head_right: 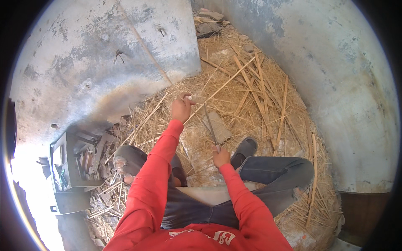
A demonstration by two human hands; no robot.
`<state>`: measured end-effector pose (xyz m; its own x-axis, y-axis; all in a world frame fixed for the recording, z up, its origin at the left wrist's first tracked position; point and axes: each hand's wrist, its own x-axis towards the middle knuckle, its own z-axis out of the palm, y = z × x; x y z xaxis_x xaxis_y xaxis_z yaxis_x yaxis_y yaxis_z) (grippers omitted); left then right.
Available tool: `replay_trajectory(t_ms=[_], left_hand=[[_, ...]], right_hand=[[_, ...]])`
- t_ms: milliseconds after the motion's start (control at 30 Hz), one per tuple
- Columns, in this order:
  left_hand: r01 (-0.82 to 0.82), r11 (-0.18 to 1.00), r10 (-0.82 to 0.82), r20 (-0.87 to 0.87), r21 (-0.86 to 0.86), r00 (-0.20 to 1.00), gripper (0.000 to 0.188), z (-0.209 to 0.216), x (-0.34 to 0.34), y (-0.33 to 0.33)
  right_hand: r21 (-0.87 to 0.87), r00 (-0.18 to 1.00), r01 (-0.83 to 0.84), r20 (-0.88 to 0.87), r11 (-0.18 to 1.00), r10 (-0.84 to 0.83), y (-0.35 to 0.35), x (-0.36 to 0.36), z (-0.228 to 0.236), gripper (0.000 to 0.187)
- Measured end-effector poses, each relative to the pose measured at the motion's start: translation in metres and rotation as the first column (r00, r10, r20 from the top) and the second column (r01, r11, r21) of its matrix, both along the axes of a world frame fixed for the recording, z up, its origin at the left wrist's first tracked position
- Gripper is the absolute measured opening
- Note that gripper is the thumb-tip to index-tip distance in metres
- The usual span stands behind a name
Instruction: The person is shaving a thin wooden strip with a green-handled tool, peeling off long thin shavings.
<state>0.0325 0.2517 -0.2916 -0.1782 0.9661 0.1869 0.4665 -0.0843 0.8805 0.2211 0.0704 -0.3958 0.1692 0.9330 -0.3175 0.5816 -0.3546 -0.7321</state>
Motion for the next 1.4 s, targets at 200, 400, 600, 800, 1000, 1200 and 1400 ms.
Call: replay_trajectory(t_ms=[200,400,600,800,1000,1200,1400], left_hand=[[-0.214,0.973,0.086,0.729,0.084,0.679,0.019,-0.018,0.033,0.039],[-0.277,0.956,0.184,0.927,-0.092,0.327,0.037,-0.012,0.039,0.056],[-0.443,0.884,0.260,0.943,-0.147,0.207,0.041,-0.019,0.034,0.061],[-0.479,0.872,0.220,0.956,-0.105,0.192,0.038,-0.025,0.031,0.062],[-0.535,0.837,0.259,0.943,-0.111,0.209,0.037,-0.018,0.051,0.054],[-0.644,0.762,0.249,0.948,-0.064,0.200,0.033,-0.021,0.044,0.057],[-0.682,0.725,0.275,0.948,-0.096,0.159,0.038,-0.023,0.047,0.052]], right_hand=[[-0.073,0.995,0.033,-0.089,0.997,-0.040,-0.008,-0.006,-0.016,0.058],[0.160,0.996,0.089,-0.017,0.983,-0.087,-0.005,-0.008,0.003,0.053],[0.256,0.939,0.289,-0.263,0.922,-0.221,-0.008,-0.036,0.064,0.046],[-0.381,0.844,0.288,-0.332,0.878,-0.421,0.007,-0.015,0.039,0.035],[0.275,0.779,0.444,-0.589,0.853,-0.216,0.000,-0.029,0.029,0.036],[0.069,0.955,0.224,-0.213,0.972,-0.205,-0.007,-0.026,-0.017,0.040],[0.286,0.900,0.326,-0.385,0.901,-0.203,0.016,-0.029,0.095,0.051]])
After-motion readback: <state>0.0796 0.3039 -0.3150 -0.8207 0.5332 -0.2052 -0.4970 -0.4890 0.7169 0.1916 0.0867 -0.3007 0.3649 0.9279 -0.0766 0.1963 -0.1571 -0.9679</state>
